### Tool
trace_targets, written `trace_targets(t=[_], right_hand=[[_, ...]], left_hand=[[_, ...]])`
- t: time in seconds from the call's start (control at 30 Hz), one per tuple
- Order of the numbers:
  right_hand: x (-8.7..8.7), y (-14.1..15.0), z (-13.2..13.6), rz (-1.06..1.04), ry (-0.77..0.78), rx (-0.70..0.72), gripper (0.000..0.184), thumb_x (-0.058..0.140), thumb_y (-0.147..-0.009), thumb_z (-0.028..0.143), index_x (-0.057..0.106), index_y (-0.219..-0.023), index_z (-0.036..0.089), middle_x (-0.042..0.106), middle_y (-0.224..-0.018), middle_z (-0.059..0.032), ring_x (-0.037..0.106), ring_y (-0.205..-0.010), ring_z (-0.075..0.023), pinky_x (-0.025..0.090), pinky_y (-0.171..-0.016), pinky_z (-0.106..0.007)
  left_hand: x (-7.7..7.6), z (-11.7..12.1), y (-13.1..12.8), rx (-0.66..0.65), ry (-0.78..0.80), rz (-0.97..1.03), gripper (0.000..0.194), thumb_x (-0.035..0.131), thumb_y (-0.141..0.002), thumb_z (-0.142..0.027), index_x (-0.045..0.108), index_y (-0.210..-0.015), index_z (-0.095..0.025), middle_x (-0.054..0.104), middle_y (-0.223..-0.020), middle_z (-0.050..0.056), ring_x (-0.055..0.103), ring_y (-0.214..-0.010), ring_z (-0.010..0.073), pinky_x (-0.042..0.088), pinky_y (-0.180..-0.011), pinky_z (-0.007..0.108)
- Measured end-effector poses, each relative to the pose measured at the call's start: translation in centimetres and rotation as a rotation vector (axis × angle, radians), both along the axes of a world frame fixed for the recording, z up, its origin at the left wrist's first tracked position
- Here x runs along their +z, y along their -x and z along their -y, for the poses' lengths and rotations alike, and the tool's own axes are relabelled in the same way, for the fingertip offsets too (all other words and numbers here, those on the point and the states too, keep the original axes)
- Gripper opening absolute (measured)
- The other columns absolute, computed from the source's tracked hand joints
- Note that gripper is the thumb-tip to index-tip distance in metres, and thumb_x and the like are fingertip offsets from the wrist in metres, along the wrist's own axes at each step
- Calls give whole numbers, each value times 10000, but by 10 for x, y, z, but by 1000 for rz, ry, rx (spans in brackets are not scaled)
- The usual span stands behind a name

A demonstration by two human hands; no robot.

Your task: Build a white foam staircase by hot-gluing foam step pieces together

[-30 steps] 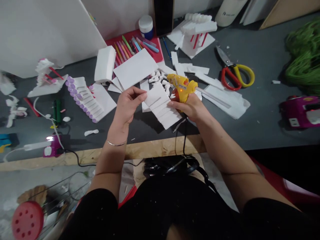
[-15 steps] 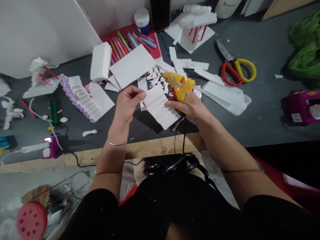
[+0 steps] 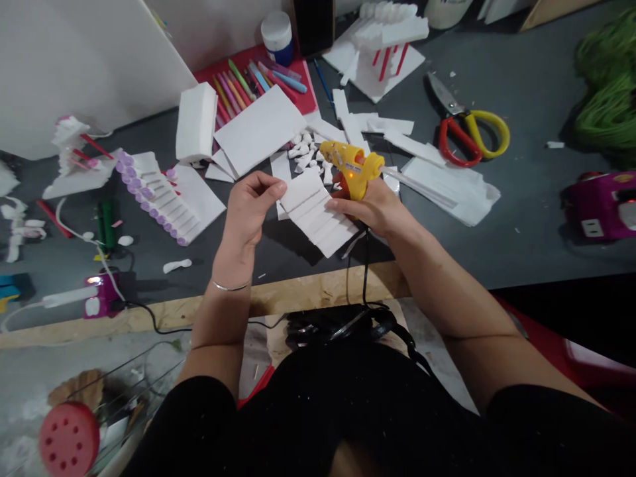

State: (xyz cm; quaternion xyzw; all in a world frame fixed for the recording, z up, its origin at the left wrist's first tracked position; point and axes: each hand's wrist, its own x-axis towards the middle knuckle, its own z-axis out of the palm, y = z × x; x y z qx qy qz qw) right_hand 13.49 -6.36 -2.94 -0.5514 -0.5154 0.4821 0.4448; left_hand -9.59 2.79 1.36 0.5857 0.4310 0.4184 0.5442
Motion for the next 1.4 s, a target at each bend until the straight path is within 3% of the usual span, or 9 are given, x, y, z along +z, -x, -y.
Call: trace_targets(t=[0.47,0.83,1.03,1.4], right_hand=[[-1,-1,1,24,10,10,794,785,-769,762,590,-1360,268,723,-955,-11,745,-988,-309,642,-870,-541],[7,0,2,32,14,1,810,778,-795,722,549,-1445,298,698,-1054,-45,710,-1121,-364,641,-854,-539],[8,0,4,1,18,0,816,790,-743,787,583,-1371,310,719,-1029,-24,726,-1086,-348,638,-848,-534],[0,0,3,-21,23,-22,770,839,-739,707,620,-1339,277,736,-951,-37,739,-1008,-349,644,-830,-568]], left_hand=[[-3,-1,2,-9,-13,-40,379,973,-618,-461,682,-670,-222,661,-682,-29,543,-657,104,476,-656,262],[-4,-1,1,30,4,-31,285,946,-621,-341,684,-649,-232,660,-662,-34,548,-653,110,487,-662,264],[-5,-1,2,27,23,-51,286,942,-681,-307,670,-671,-219,655,-674,-38,561,-655,102,487,-671,259],[-2,1,-1,33,45,-65,282,929,-702,-245,653,-659,-209,656,-657,-47,585,-646,98,512,-692,259]])
